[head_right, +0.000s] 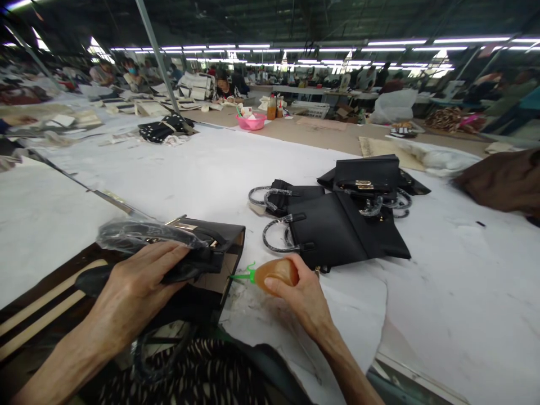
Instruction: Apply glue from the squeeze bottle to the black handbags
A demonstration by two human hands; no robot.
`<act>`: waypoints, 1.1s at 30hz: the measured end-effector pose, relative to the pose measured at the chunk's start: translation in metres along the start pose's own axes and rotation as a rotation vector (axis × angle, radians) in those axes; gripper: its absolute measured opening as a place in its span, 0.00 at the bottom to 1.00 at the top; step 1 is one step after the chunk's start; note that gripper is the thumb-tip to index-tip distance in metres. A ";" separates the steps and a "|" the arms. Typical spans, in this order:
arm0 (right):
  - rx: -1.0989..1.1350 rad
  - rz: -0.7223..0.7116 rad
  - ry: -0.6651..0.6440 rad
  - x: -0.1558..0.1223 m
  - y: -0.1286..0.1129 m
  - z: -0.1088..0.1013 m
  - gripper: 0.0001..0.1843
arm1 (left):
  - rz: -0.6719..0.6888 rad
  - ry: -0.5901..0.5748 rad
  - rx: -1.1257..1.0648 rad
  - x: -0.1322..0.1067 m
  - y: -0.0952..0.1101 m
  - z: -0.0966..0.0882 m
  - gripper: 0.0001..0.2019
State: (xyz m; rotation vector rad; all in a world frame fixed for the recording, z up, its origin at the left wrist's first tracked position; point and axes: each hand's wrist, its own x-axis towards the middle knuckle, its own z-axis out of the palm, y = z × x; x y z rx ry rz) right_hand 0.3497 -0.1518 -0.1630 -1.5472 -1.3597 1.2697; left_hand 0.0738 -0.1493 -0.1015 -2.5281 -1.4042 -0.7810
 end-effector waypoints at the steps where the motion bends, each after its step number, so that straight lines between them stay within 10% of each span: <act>1: 0.003 0.004 -0.008 0.000 0.001 0.000 0.19 | -0.005 -0.006 0.000 -0.001 0.000 0.000 0.12; 33: -0.003 0.029 0.015 -0.019 0.005 0.007 0.18 | -0.003 -0.049 -0.015 0.004 0.003 -0.005 0.12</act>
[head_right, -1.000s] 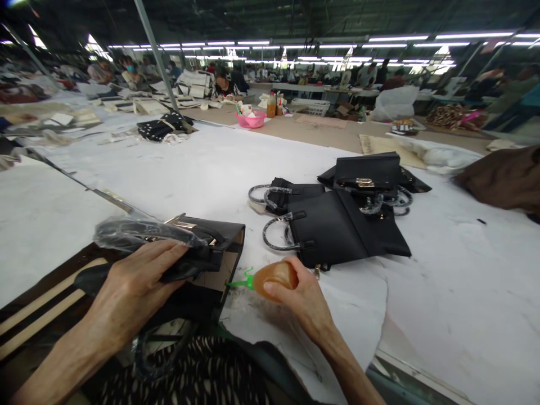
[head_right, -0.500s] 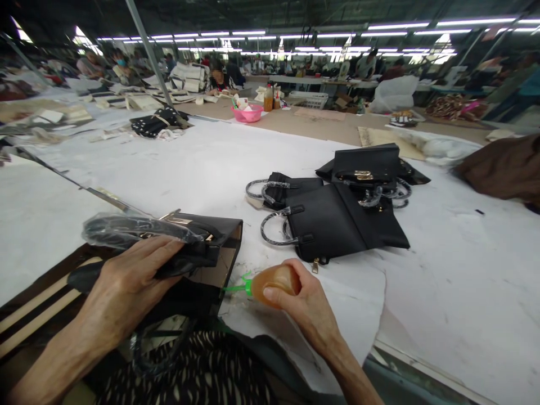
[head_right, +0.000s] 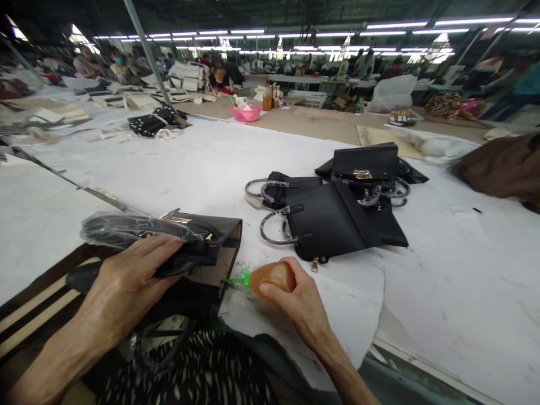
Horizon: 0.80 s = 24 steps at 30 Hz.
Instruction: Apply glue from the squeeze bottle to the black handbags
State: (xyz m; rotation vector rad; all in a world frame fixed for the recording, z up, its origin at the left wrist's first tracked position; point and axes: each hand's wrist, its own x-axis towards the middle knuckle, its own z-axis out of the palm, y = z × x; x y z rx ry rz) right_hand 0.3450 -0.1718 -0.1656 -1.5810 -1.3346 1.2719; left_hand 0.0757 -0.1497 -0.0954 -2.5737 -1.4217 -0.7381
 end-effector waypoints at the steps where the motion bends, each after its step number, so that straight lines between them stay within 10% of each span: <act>1: 0.003 0.004 -0.002 0.000 0.001 0.000 0.18 | -0.001 0.001 0.003 0.000 0.000 0.000 0.12; 24: 0.161 0.100 -0.117 -0.017 0.004 -0.006 0.15 | -0.001 0.020 0.045 0.010 -0.005 0.003 0.13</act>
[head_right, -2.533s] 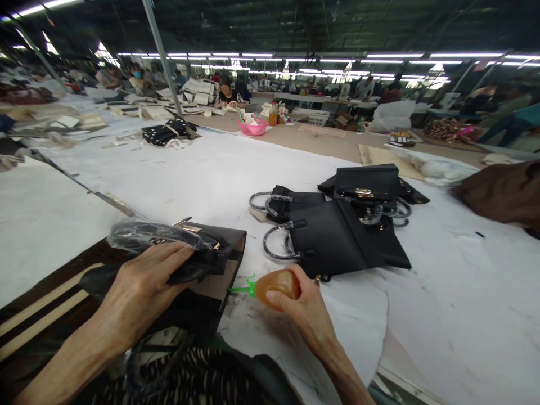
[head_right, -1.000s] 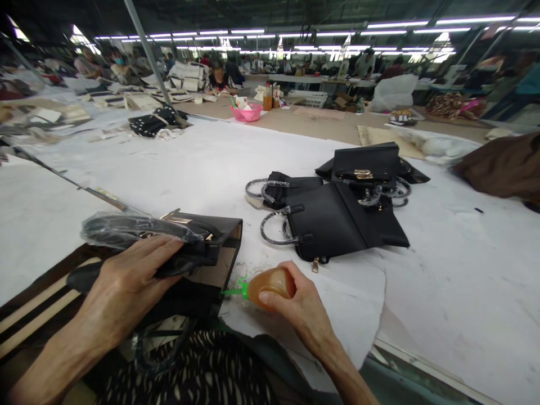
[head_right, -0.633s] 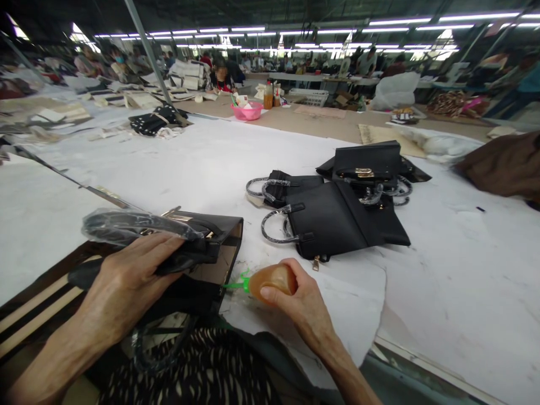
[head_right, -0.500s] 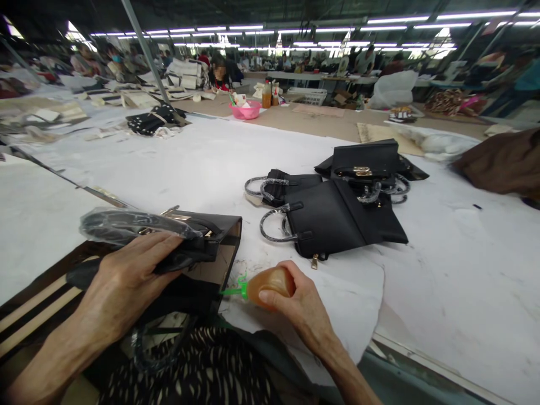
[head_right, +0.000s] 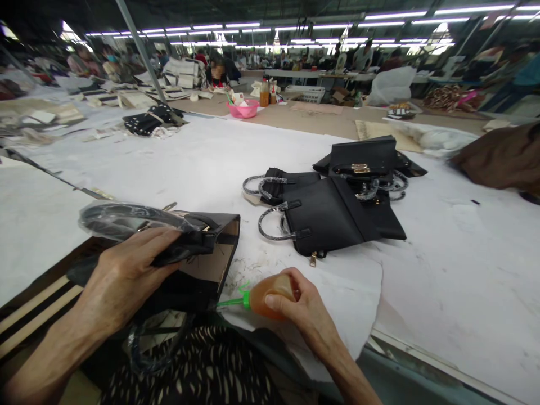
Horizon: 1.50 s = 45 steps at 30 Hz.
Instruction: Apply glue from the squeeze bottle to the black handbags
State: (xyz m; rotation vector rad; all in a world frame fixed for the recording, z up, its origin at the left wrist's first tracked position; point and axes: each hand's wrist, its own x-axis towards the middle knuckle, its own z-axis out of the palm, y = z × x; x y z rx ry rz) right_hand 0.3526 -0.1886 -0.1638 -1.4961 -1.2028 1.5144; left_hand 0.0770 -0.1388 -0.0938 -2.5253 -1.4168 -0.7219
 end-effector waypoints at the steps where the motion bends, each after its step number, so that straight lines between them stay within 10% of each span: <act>1: 0.014 0.010 0.017 0.000 0.000 0.000 0.16 | -0.003 0.008 -0.002 0.001 0.000 0.000 0.13; 45: -0.124 -0.006 0.098 -0.005 0.001 0.002 0.20 | -0.184 -0.109 -0.015 0.014 -0.004 -0.006 0.16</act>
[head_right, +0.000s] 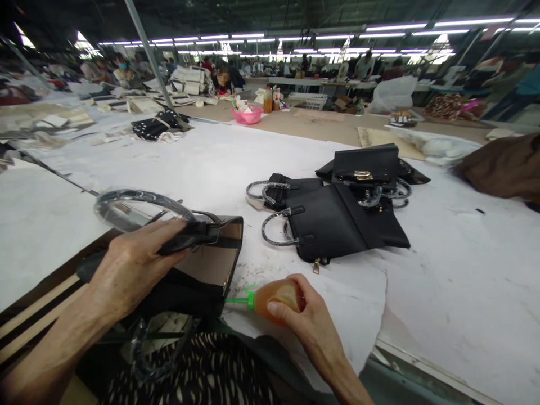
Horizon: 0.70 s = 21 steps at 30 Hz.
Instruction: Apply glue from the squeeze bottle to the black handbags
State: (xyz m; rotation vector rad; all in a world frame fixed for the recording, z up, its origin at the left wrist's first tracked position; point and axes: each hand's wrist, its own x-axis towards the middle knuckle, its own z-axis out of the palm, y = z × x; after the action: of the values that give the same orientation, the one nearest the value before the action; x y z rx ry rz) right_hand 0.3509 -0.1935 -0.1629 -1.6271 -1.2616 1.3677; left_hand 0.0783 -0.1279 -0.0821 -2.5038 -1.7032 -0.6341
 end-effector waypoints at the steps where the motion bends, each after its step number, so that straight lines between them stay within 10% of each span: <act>1: -0.018 -0.007 0.020 0.001 -0.001 0.001 0.21 | -0.005 -0.006 -0.006 0.001 0.001 -0.001 0.16; 11: -0.317 -0.173 0.195 0.016 -0.006 0.006 0.26 | -0.036 -0.059 -0.059 0.005 0.000 -0.001 0.15; 21: -0.547 -0.818 0.359 0.051 -0.002 0.008 0.24 | -0.098 -0.170 -0.097 0.031 -0.002 -0.012 0.09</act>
State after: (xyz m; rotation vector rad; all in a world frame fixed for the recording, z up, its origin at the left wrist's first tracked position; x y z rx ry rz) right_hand 0.3421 -0.1458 -0.1798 -1.3244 -1.8652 0.2308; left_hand 0.0820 -0.1033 -0.0603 -2.6224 -1.9066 -0.5363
